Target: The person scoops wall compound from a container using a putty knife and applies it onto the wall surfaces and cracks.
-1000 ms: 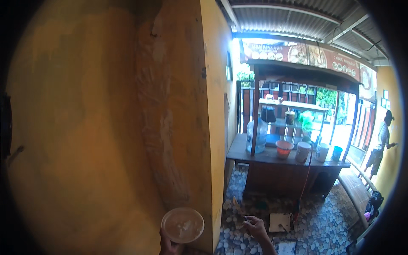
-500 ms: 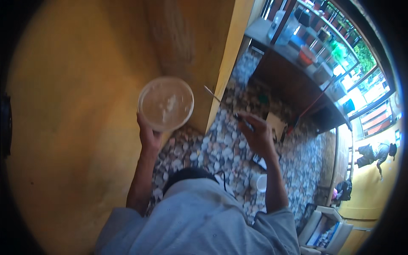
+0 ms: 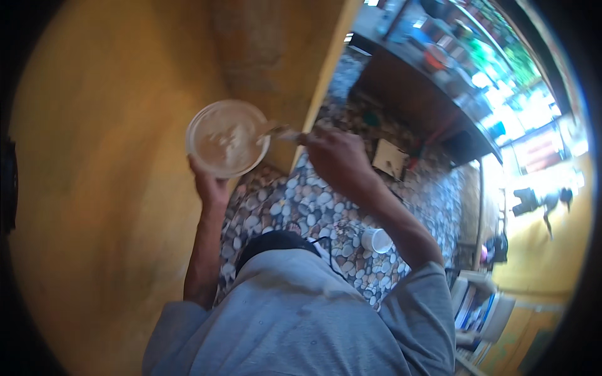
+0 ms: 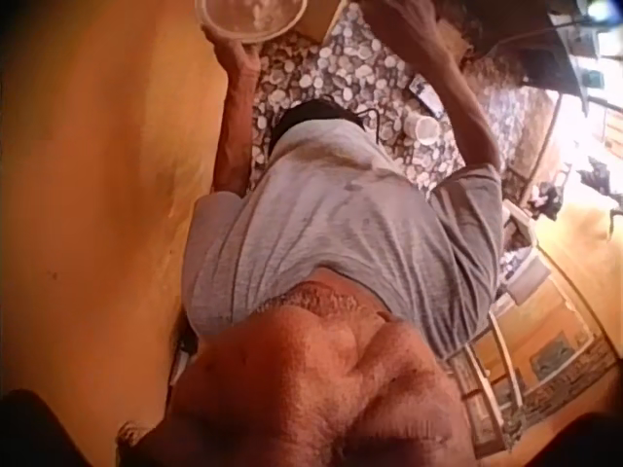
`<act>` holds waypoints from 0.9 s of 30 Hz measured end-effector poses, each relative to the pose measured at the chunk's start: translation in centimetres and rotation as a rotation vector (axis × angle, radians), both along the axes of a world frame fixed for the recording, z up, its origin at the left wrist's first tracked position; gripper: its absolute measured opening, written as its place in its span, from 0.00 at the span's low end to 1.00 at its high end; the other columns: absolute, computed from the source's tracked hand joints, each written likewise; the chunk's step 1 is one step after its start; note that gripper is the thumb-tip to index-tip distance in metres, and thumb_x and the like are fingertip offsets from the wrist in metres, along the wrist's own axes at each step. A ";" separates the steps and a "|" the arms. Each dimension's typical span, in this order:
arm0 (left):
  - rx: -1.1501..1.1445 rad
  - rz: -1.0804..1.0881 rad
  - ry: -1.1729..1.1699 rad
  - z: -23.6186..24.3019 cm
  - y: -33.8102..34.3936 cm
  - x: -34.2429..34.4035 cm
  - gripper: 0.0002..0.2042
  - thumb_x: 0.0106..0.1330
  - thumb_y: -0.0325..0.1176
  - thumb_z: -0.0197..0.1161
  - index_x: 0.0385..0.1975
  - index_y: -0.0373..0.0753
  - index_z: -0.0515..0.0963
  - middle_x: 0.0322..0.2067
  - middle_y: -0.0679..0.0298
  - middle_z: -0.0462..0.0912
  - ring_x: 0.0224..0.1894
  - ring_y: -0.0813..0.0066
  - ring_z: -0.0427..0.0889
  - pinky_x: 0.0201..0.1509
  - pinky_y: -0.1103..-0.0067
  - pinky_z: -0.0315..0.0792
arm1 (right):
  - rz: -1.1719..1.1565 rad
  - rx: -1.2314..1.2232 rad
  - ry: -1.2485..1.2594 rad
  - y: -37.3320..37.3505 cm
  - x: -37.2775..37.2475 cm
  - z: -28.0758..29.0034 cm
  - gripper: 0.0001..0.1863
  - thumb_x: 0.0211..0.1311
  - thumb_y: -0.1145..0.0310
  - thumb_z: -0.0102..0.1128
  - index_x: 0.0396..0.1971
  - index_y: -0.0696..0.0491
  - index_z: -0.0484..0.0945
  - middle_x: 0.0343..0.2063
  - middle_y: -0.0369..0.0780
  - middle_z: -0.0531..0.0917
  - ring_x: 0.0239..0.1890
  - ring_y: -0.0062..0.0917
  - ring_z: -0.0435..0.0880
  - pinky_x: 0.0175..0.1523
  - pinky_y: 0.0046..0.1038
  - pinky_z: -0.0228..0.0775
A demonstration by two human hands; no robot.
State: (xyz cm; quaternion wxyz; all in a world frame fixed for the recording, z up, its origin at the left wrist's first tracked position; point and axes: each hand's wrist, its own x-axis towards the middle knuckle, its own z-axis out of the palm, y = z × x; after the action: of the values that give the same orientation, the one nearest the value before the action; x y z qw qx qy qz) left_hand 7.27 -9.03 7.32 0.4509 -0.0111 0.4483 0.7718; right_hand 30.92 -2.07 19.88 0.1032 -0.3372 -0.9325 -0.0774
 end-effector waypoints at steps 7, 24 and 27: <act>0.159 -0.082 0.017 -0.6 -0.5 -0.8 0.30 0.67 0.58 0.40 0.63 0.47 0.56 0.62 0.63 0.61 0.62 0.63 0.62 0.63 0.63 0.65 | -0.021 -0.150 -0.135 0.5 -3.2 3.1 0.10 0.57 0.74 0.50 0.38 0.58 0.76 0.21 0.44 0.76 0.22 0.31 0.80 0.20 0.32 0.69; 0.144 -0.085 -0.068 -4.6 1.8 -1.3 0.27 0.66 0.55 0.49 0.57 0.43 0.62 0.51 0.61 0.71 0.52 0.66 0.73 0.50 0.67 0.74 | 0.113 -0.002 -0.238 4.7 -5.3 4.4 0.12 0.49 0.70 0.56 0.35 0.53 0.81 0.33 0.44 0.82 0.35 0.36 0.82 0.40 0.34 0.73; 0.148 -0.079 -0.028 -4.7 0.5 -2.2 0.29 0.65 0.59 0.45 0.54 0.40 0.64 0.49 0.60 0.73 0.49 0.68 0.75 0.47 0.68 0.75 | 0.062 -0.070 -0.249 4.6 -6.7 3.6 0.14 0.49 0.70 0.55 0.37 0.53 0.81 0.34 0.45 0.81 0.38 0.37 0.80 0.46 0.36 0.70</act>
State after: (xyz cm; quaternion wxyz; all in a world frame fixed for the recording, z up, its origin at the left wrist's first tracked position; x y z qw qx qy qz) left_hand 5.07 -8.49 2.58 0.4869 0.0294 0.3836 0.7842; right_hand 24.24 2.53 23.51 -0.0226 -0.2993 -0.9503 -0.0826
